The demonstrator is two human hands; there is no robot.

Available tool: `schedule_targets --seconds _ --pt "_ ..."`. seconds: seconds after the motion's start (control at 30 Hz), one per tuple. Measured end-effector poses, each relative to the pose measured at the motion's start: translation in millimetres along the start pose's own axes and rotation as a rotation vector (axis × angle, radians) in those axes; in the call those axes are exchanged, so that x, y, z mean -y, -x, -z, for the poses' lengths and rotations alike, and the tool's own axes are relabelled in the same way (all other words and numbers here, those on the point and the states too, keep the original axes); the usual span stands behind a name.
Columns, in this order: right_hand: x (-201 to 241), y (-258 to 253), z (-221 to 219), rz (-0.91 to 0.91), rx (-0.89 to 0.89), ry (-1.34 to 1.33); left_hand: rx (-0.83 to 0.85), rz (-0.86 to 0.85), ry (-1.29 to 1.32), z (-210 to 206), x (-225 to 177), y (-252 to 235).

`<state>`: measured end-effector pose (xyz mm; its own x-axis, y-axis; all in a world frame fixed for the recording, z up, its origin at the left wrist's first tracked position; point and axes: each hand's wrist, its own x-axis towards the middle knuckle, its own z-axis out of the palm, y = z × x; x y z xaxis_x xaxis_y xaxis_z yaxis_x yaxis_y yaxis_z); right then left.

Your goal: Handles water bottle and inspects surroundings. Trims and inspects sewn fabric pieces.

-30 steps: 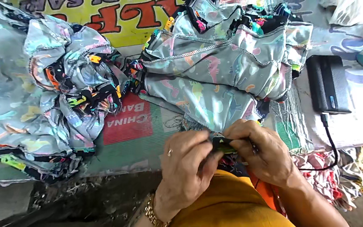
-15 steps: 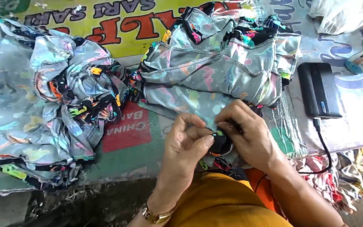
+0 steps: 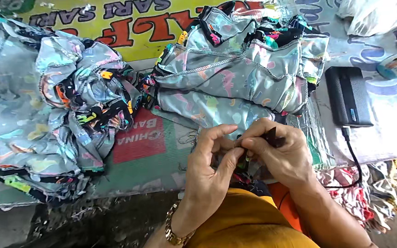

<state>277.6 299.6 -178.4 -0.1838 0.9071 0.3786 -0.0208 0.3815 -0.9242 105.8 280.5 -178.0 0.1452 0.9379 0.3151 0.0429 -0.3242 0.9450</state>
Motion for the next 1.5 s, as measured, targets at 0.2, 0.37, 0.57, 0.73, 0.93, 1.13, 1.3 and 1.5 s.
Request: schedule_targets --seconds 0.2,0.37,0.57,0.73,0.93,1.13,1.3,1.5 --pt "-6.7 2.6 4.3 -0.072 0.034 -0.246 -0.038 0.055 0.136 -0.3 0.0 -1.4" --pt "-2.4 0.1 7.2 0.086 0.012 -0.103 -0.001 -0.012 -0.011 1.0 0.2 -5.0" --pt "2.2 -8.2 6.1 0.223 0.019 0.103 0.06 -0.052 -0.086 -5.5 0.8 -5.3" --pt "3.1 -5.5 5.7 0.241 0.021 0.147 0.073 -0.093 -0.201 -1.9 1.8 -10.3" --pt "5.4 4.8 16.4 -0.06 0.147 0.339 0.092 -0.02 -0.189 10.6 -3.5 -23.4" --pt "14.3 4.8 28.3 -0.016 0.2 0.508 0.124 -0.056 -0.197 13.5 -5.5 -31.5" --pt "14.8 -4.3 36.0 0.037 0.243 0.504 0.173 -0.147 -0.252 14.1 -8.0 -36.3" --pt "13.2 -11.2 40.1 0.037 0.299 0.384 0.178 -0.204 -0.204 13.6 -5.0 -39.1"
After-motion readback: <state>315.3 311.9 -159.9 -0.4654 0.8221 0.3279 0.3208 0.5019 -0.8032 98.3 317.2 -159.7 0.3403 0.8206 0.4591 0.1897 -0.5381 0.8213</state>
